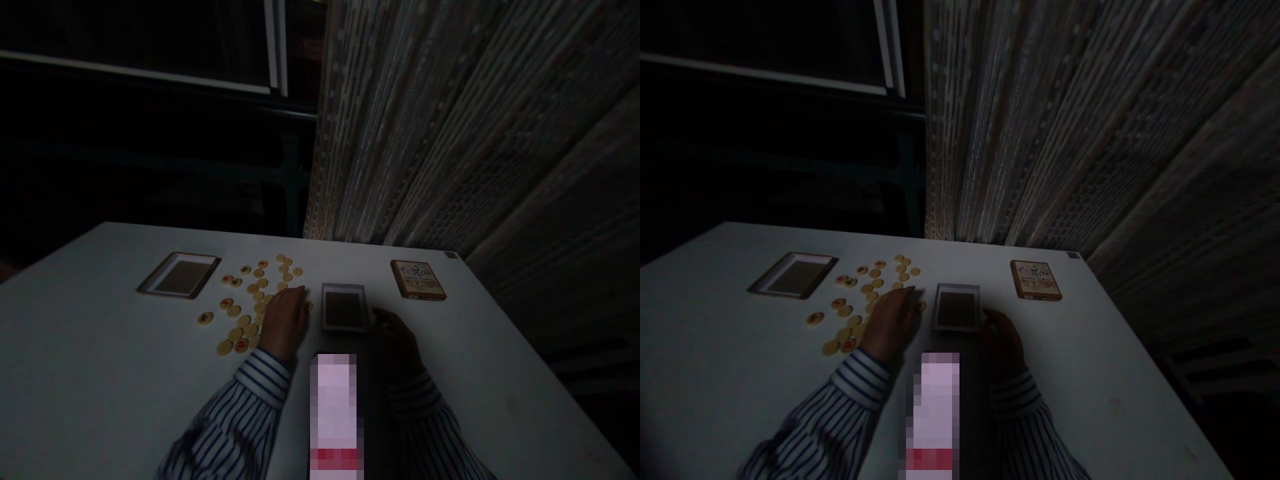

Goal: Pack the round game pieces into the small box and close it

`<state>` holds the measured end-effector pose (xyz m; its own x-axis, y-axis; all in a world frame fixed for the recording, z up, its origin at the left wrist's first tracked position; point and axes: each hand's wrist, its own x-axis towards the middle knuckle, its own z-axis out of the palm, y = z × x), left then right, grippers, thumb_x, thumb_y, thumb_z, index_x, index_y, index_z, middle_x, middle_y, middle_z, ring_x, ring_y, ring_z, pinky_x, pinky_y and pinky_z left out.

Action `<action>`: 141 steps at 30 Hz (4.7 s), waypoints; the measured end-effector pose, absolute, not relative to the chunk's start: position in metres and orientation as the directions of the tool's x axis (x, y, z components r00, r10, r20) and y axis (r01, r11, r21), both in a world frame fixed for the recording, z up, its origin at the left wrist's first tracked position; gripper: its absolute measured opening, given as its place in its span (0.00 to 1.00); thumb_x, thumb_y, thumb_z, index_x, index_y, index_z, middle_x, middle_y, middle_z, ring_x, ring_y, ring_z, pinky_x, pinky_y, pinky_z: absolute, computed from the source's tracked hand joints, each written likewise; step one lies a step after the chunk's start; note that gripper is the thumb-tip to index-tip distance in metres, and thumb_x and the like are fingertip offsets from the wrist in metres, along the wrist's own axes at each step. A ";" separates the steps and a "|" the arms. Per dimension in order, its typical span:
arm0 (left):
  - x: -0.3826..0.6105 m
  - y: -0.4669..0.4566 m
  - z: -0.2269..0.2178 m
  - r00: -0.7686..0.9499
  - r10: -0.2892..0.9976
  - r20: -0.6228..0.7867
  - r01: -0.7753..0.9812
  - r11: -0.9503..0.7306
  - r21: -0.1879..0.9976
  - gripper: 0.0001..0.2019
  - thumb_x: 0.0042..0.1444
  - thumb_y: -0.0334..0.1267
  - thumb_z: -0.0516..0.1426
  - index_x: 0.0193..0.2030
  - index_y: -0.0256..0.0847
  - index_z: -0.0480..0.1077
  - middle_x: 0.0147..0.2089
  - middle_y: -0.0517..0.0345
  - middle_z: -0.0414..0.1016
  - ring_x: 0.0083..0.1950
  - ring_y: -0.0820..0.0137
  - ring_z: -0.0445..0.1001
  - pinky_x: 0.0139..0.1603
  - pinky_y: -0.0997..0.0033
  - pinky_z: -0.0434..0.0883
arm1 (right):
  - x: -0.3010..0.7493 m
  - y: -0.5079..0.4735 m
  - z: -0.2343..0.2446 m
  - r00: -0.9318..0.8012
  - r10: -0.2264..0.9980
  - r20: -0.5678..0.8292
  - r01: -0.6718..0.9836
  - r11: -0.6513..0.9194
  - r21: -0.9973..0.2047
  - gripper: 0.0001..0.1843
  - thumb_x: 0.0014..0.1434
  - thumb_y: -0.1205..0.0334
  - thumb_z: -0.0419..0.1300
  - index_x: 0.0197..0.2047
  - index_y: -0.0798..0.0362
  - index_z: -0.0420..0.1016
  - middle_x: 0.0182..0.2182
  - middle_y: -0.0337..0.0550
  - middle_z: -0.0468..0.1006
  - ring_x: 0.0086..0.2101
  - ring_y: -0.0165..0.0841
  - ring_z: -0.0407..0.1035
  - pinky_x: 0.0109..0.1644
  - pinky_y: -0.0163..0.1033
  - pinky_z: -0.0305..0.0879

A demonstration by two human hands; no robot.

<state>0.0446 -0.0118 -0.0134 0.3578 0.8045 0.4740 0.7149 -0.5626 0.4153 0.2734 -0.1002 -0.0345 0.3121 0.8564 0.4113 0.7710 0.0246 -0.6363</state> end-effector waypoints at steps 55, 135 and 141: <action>0.067 -0.031 -0.028 0.395 0.752 0.527 0.545 -0.654 0.525 0.11 0.53 0.37 0.53 0.44 0.41 0.68 0.41 0.54 0.75 0.44 0.66 0.71 0.53 0.60 0.65 | 0.247 -0.085 -0.018 0.042 0.726 0.686 0.913 0.250 -0.321 0.10 0.56 0.65 0.52 0.40 0.52 0.72 0.35 0.46 0.77 0.37 0.35 0.70 0.40 0.43 0.68; 0.073 -0.050 -0.014 0.359 0.916 0.179 0.232 -0.273 0.934 0.10 0.52 0.41 0.54 0.37 0.42 0.73 0.36 0.57 0.77 0.38 0.69 0.74 0.40 0.70 0.71 | 0.232 -0.088 -0.011 0.076 0.844 0.531 0.577 0.397 -0.714 0.09 0.55 0.59 0.55 0.35 0.51 0.74 0.30 0.43 0.78 0.30 0.31 0.72 0.30 0.36 0.70; 0.074 -0.050 -0.015 0.337 0.933 0.125 0.182 -0.195 0.964 0.11 0.51 0.42 0.55 0.39 0.40 0.73 0.37 0.55 0.77 0.39 0.68 0.75 0.40 0.68 0.72 | 0.232 -0.088 -0.013 0.074 0.832 0.549 0.583 0.411 -0.701 0.09 0.55 0.61 0.55 0.37 0.51 0.74 0.31 0.45 0.78 0.32 0.33 0.72 0.34 0.39 0.70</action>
<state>0.0741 -0.0496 -0.0148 0.3368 0.9332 0.1250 0.1821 -0.1948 0.9638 0.2321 -0.0881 -0.0134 0.0737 0.8325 0.5492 0.5829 0.4109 -0.7010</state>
